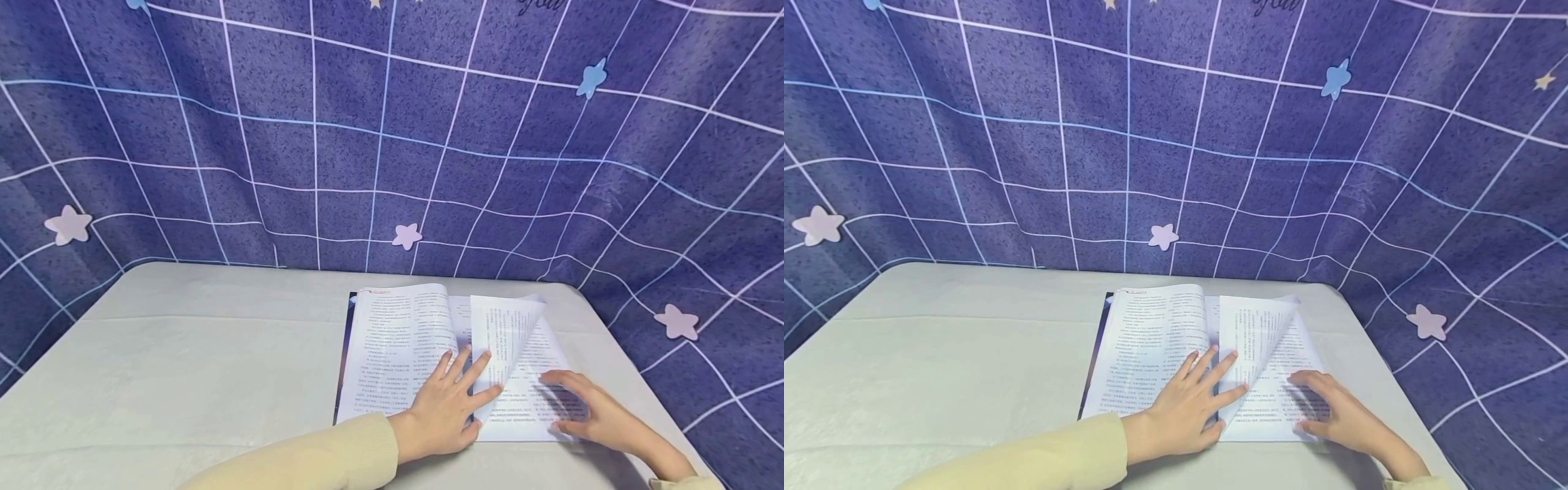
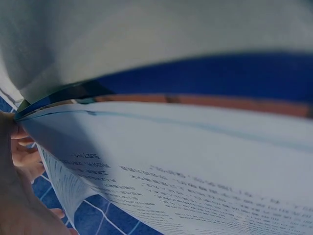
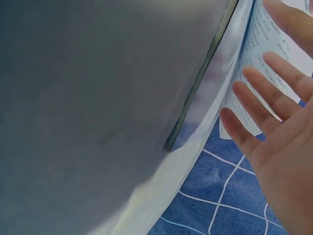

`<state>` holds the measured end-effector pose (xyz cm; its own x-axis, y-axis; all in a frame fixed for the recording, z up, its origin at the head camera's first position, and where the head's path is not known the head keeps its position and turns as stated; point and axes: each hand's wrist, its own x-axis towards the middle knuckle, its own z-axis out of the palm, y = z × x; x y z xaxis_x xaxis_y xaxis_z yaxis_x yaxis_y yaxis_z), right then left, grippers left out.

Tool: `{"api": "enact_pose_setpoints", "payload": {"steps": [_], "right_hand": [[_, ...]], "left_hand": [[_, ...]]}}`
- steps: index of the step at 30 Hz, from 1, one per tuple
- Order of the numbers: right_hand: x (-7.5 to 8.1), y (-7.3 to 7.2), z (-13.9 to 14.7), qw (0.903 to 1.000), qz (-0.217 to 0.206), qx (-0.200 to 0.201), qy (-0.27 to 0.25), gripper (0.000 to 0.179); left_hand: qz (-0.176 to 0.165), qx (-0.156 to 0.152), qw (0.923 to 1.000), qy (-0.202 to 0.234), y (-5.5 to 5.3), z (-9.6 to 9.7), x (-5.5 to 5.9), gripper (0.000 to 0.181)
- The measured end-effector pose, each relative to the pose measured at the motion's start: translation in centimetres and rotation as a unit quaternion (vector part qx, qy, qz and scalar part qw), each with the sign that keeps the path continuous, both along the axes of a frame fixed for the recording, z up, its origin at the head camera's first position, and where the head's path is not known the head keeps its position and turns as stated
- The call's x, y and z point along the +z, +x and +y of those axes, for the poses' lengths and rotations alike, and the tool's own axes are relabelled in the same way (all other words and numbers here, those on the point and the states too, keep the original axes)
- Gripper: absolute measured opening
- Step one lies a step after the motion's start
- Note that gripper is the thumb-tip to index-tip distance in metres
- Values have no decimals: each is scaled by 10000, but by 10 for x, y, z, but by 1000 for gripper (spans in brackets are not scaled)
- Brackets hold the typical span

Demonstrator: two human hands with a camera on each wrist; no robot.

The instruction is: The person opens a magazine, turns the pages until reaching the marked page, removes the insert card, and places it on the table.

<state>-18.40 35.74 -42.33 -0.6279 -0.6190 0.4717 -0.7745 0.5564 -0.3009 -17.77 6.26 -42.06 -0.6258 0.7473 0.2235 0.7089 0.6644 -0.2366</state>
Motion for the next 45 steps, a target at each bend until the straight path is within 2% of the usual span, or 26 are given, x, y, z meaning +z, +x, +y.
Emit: {"api": "enact_pose_setpoints", "payload": {"steps": [5,13,19,26,35,45], "right_hand": [[-2,2,1,10000,-30,39,35,66],[-6,6,4,9995,-130,-16,303,64],[-6,7,4,9994,-107,49,321,66],[-6,8,3,9991,-229,-9,354,69],[-5,9,1,9987,-277,-80,411,69],[-3,10,0,9988,-181,-141,437,66]], "left_hand": [[-3,-49,10000,3,-1,0,-1,54],[16,41,9999,-119,1,-1,1,54],[-85,43,9999,-71,2,-2,1,55],[-49,87,9999,-126,1,-1,1,59],[-336,99,9994,25,0,-2,-1,61],[-256,176,9995,-48,0,-3,-1,63]]}}
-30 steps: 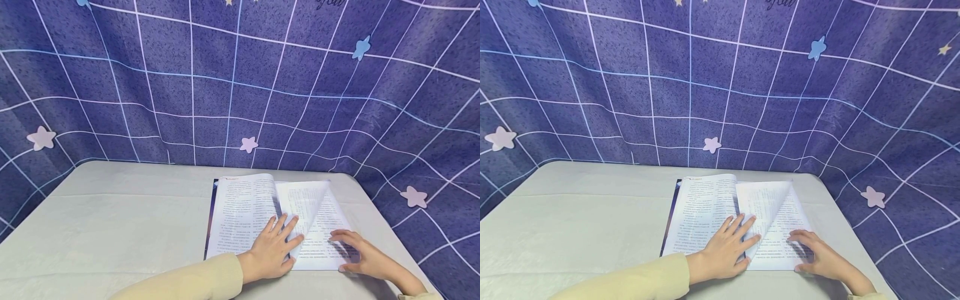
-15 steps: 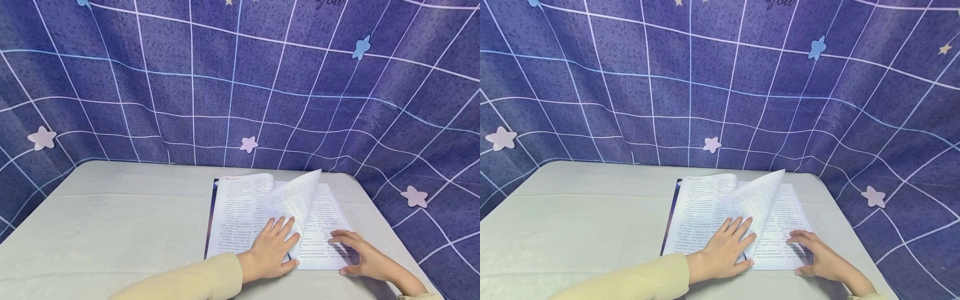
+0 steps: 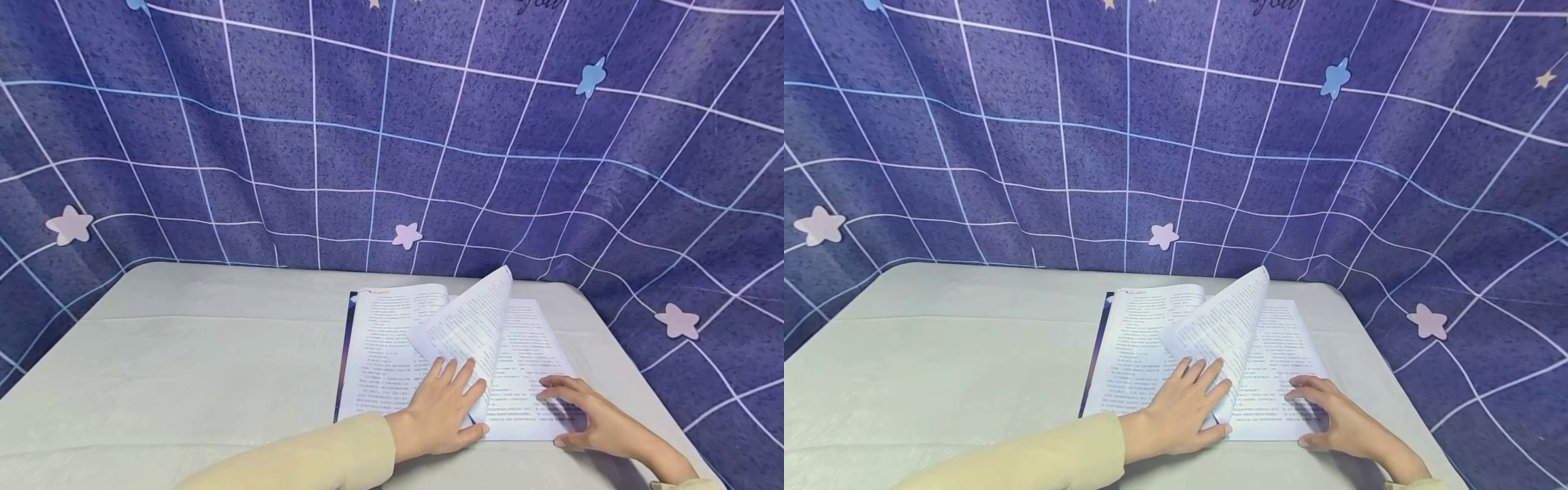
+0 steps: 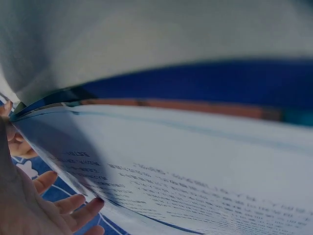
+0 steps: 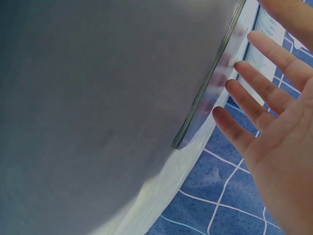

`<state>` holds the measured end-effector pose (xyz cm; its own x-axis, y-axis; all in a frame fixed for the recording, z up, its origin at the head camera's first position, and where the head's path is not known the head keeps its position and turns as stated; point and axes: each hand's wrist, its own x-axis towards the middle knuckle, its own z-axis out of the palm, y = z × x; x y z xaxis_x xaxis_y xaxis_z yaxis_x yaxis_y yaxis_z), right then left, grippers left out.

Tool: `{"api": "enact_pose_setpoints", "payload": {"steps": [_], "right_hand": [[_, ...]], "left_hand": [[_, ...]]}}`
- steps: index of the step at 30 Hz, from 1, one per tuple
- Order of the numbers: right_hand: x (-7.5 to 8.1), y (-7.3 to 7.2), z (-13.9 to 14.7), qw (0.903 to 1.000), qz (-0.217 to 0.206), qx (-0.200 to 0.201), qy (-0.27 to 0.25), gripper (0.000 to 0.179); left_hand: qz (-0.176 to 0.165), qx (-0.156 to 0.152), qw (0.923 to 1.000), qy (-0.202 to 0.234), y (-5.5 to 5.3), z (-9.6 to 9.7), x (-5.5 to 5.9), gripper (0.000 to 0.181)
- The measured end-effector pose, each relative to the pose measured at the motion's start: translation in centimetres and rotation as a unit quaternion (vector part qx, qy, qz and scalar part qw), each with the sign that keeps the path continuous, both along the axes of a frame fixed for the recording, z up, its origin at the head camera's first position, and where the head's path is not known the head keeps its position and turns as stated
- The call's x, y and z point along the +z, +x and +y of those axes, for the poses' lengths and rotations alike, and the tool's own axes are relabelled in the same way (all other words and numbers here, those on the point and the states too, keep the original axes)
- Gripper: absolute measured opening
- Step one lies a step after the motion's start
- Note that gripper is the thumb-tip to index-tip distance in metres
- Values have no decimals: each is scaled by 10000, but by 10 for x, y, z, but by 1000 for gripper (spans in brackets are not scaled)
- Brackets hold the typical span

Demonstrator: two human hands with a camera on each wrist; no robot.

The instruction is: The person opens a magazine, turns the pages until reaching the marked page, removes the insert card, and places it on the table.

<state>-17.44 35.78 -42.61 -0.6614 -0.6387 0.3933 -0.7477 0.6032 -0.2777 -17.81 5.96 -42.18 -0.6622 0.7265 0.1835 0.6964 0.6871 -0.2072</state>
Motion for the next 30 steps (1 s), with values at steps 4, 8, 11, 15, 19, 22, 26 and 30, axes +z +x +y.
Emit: {"api": "enact_pose_setpoints", "payload": {"steps": [4,8,11,15,19,22,26,30], "right_hand": [[0,1,0,9999,-56,-106,65,65],[0,1,1,9998,-91,-171,104,63],[1,1,2,9999,-98,-119,61,61],[3,-1,3,9999,-121,54,-29,56],[6,-2,3,9997,-184,172,-77,52],[8,-2,3,9995,-195,217,-87,50],[8,-3,2,9994,-204,238,-125,49],[8,-4,2,9991,-196,323,-197,49]], "left_hand": [[16,60,10000,-61,1,1,0,62],[-12,96,9999,-54,1,1,1,58],[-38,110,9999,-72,0,1,1,57],[39,86,9999,-72,0,0,0,58],[160,45,9999,-20,-1,0,-1,60],[200,31,9998,-9,-1,0,0,60],[157,4,9999,-17,-1,0,0,61],[113,-19,9999,-53,-1,0,0,63]]}}
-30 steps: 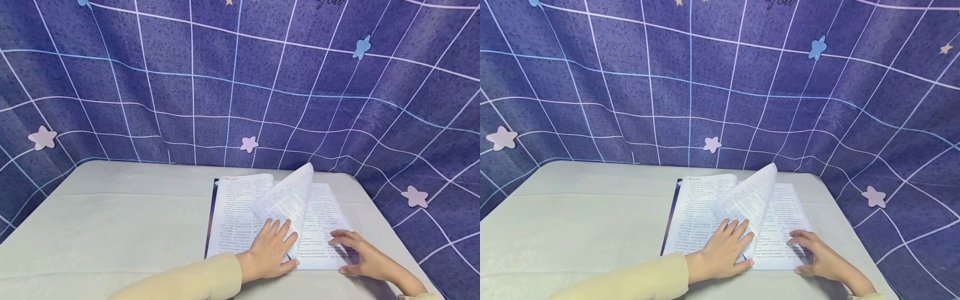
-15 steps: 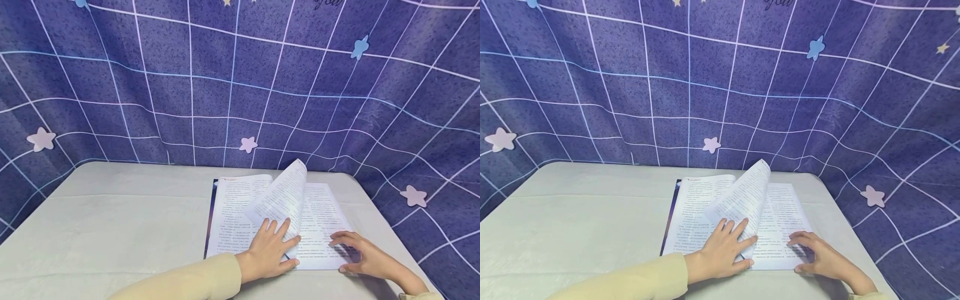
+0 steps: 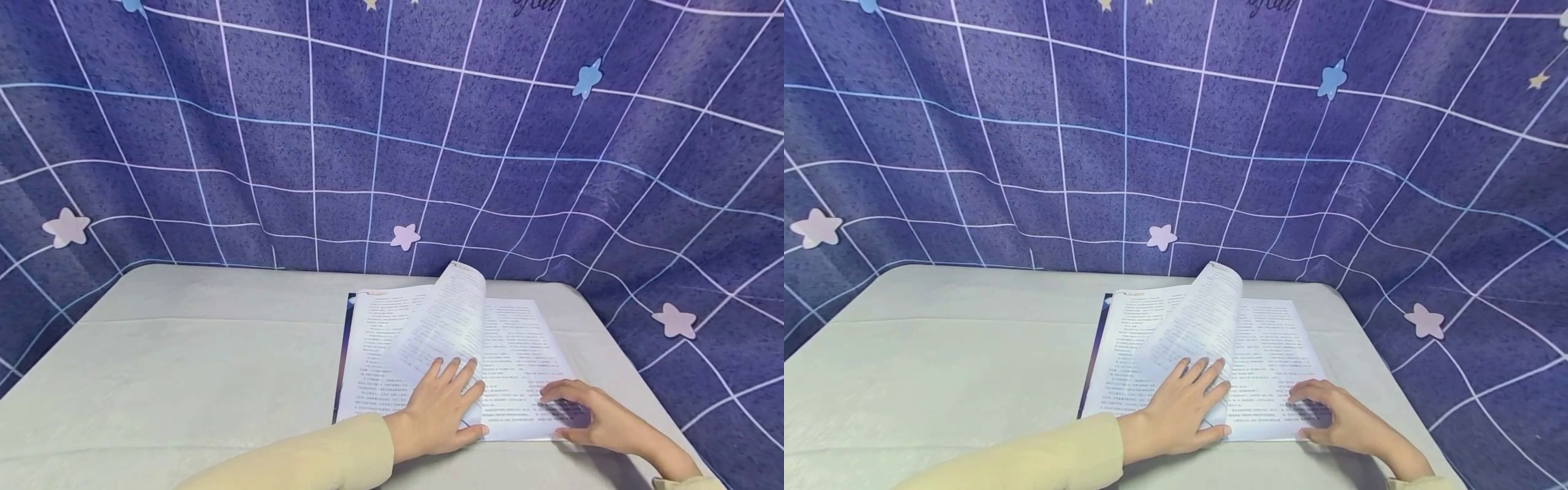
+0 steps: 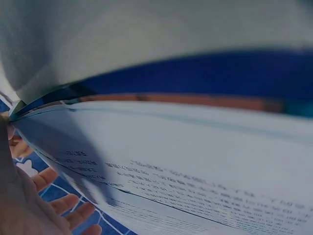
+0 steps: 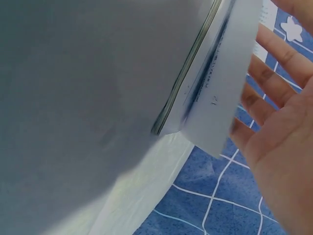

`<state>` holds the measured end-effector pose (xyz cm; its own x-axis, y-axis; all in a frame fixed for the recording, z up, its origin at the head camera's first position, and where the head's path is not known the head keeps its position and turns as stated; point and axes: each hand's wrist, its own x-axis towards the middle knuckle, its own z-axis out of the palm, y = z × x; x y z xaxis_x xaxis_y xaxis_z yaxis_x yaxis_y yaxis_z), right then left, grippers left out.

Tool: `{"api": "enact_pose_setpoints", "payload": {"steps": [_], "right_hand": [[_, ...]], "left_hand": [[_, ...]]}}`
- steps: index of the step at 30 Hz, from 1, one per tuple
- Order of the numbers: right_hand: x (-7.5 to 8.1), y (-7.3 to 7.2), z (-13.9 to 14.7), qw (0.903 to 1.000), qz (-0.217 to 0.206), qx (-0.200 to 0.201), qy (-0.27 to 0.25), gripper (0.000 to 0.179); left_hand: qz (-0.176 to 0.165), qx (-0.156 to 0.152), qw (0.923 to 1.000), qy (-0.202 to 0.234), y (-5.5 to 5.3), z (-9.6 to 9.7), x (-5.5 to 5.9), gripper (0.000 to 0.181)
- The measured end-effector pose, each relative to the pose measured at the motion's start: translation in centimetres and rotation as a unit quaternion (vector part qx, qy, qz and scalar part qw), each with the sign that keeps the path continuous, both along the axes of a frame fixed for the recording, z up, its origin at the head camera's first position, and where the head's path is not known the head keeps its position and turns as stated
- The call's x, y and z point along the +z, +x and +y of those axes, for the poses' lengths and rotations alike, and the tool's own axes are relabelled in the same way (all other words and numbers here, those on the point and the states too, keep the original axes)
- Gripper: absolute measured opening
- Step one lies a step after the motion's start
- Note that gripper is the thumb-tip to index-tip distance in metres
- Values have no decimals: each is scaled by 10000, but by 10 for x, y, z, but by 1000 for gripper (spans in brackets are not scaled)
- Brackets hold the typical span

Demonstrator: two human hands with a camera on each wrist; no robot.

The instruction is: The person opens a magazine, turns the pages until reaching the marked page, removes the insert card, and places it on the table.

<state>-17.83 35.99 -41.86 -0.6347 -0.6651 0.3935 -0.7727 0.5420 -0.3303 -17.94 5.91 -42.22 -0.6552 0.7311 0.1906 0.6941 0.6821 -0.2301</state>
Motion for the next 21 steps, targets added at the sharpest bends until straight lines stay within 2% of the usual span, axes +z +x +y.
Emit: {"api": "enact_pose_setpoints", "payload": {"steps": [5,13,21], "right_hand": [[0,-2,1,9998,66,176,-101,48],[1,-3,2,9998,61,131,-110,49],[4,-4,1,9992,24,333,-237,48]], "left_hand": [[11,4,10000,-33,-1,0,-1,64],[36,-102,9999,83,-2,0,-1,62],[44,-162,9997,168,-2,0,-1,57]]}}
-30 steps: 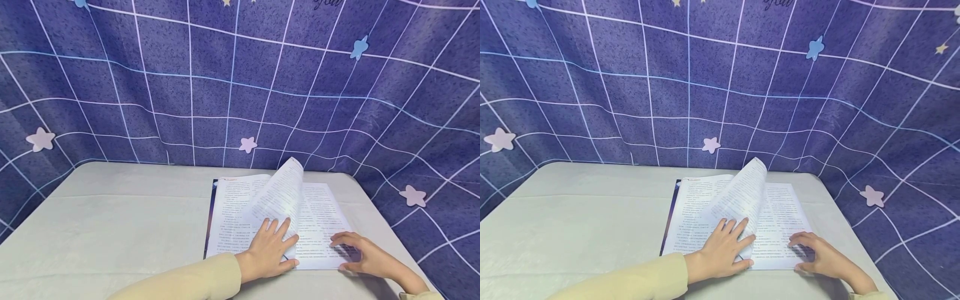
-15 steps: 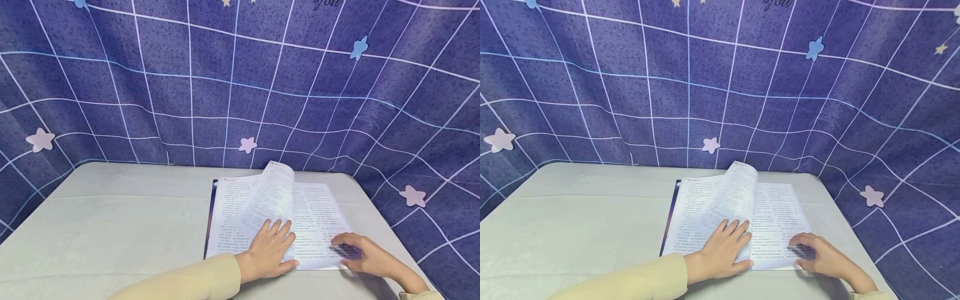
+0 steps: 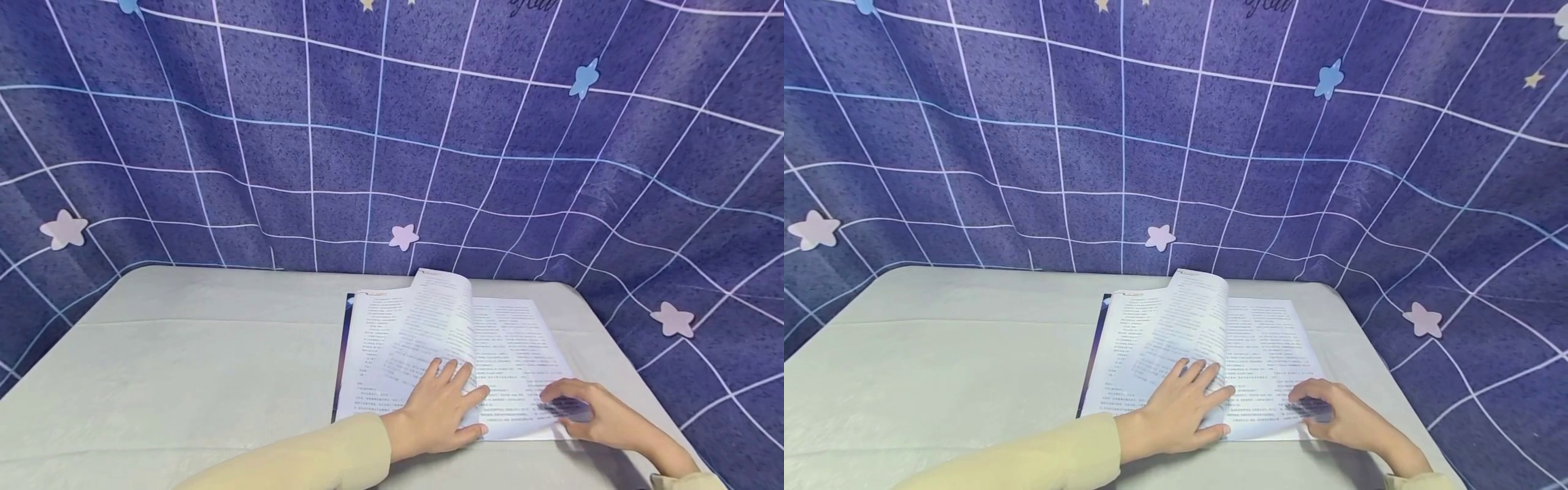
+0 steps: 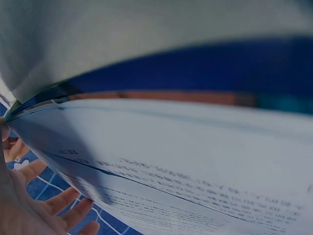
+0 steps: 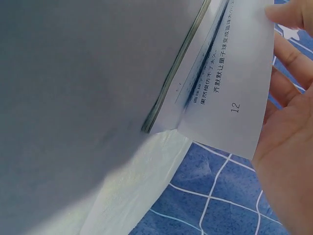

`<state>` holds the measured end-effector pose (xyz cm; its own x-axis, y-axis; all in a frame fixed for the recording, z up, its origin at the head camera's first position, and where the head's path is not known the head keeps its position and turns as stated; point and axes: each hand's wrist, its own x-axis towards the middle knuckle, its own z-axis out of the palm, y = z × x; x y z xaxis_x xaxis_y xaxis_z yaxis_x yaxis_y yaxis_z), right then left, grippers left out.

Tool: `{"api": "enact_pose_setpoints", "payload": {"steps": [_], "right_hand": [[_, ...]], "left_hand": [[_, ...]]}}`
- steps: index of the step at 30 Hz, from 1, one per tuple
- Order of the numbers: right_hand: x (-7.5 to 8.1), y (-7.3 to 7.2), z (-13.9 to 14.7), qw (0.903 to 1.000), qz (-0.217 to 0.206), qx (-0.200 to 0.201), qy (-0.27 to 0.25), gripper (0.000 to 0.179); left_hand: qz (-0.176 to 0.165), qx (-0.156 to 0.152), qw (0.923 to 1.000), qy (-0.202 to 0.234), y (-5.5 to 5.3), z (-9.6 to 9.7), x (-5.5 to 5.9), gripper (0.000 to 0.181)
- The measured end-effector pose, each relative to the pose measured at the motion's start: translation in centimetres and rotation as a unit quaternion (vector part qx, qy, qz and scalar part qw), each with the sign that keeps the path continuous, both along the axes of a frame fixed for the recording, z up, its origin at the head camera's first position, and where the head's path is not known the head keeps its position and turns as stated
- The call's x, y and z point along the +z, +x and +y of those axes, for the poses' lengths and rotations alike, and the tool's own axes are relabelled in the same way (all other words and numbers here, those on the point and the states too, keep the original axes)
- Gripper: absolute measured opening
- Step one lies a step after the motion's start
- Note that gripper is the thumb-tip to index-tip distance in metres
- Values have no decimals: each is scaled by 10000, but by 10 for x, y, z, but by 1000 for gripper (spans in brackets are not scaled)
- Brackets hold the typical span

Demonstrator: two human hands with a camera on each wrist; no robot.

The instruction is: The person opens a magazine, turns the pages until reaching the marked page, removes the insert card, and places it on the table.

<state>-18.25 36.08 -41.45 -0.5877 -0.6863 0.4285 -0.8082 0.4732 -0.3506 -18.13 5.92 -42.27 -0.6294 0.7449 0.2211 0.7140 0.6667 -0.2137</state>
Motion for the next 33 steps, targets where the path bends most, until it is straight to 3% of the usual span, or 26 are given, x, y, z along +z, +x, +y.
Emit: {"api": "enact_pose_setpoints", "payload": {"steps": [16,33], "right_hand": [[3,-3,2,9996,239,-148,-78,47],[9,-4,-1,9978,544,-366,-109,44]], "left_hand": [[38,-107,9999,-20,0,-2,0,55],[-194,-256,9993,-177,0,-3,4,58]]}}
